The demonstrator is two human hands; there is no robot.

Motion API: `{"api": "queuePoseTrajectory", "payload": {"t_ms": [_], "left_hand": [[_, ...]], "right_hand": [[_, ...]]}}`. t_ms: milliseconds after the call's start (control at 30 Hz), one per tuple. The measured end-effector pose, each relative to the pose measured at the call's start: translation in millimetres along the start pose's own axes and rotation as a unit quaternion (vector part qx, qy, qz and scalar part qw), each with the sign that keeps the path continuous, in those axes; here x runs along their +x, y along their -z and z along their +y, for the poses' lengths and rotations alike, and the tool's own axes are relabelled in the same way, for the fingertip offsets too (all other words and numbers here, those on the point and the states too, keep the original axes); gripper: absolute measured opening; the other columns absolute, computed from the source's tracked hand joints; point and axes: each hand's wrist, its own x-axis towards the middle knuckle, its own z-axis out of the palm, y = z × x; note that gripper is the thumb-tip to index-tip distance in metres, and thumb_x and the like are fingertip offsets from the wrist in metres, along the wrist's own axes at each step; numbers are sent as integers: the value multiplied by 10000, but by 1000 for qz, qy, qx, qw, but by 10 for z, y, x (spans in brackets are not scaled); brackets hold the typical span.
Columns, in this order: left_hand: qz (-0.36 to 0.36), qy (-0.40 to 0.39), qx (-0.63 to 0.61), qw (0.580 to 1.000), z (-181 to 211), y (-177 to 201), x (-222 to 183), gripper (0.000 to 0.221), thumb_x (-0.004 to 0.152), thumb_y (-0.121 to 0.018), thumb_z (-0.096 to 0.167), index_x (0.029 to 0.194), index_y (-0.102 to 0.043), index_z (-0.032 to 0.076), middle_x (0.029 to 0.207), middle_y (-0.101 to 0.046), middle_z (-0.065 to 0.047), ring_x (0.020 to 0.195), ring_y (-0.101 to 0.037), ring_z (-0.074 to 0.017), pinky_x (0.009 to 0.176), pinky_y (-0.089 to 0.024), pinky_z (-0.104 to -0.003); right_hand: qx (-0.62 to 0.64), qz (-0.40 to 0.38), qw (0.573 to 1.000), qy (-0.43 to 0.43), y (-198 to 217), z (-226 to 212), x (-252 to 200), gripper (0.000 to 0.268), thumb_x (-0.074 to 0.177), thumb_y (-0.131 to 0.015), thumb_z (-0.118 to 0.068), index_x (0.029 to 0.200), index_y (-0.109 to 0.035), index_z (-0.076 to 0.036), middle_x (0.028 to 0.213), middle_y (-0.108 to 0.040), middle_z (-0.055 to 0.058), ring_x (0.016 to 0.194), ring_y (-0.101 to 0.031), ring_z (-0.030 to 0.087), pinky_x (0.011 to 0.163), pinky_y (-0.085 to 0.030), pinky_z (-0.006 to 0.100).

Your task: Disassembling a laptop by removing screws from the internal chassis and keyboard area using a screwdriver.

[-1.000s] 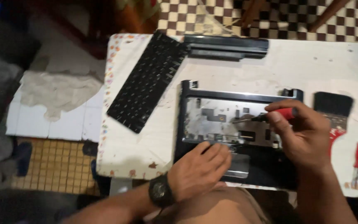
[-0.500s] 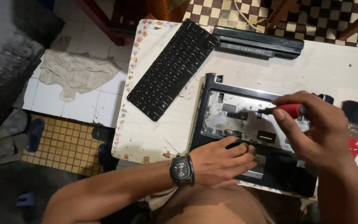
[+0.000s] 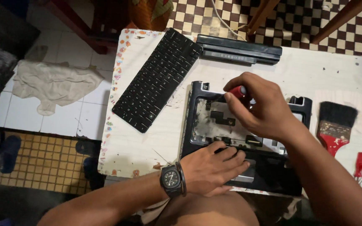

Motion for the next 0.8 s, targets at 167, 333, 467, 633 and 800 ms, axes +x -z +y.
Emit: {"api": "queuePoseTrajectory", "payload": {"t_ms": [167, 333, 467, 633, 800], "left_hand": [[-1, 7, -22, 1000, -10, -2, -9, 651, 951, -591, 501, 1429, -551, 61, 1398, -547, -144, 1207, -549, -291, 1021, -428, -464], [33, 18, -34, 999, 1, -3, -17, 636, 890, -696, 482, 1360, -573, 72, 1357, -557, -133, 1195, -554, -286, 972, -455, -453], [19, 22, -39, 999, 19, -53, -35, 663, 897, -674, 495, 1395, -560, 72, 1373, -555, -134, 1220, -553, -294, 1022, -453, -473], [37, 21, -49, 998, 5, -70, -45, 658, 888, -687, 477, 1396, -582, 72, 1388, -571, -136, 1236, -562, -304, 1066, -433, -481], [19, 30, -47, 998, 14, -53, -32, 681, 866, -709, 506, 1389, -586, 87, 1375, -558, -117, 1228, -553, -289, 1061, -436, -468]], "right_hand": [[30, -15, 999, 10, -32, -56, 50, 106, 1013, -609, -114, 1058, -636, -22, 869, -648, 82, 690, -596, 165, 601, -503, 272], [43, -17, 998, 38, -76, -107, 133, 110, 1010, -602, -111, 1070, -630, -23, 897, -642, 83, 699, -584, 166, 602, -507, 261], [24, -24, 999, 39, -113, -127, 179, 97, 1015, -612, -129, 1054, -629, -42, 855, -614, 62, 646, -527, 155, 539, -421, 273], [13, -41, 999, 29, -105, -140, 200, 119, 1019, -609, -158, 1067, -613, -49, 865, -605, 67, 641, -541, 167, 519, -414, 288], [16, -66, 998, 10, -81, -145, 216, 115, 1011, -593, -158, 1066, -596, -57, 856, -612, 65, 645, -566, 164, 516, -434, 290]]}}
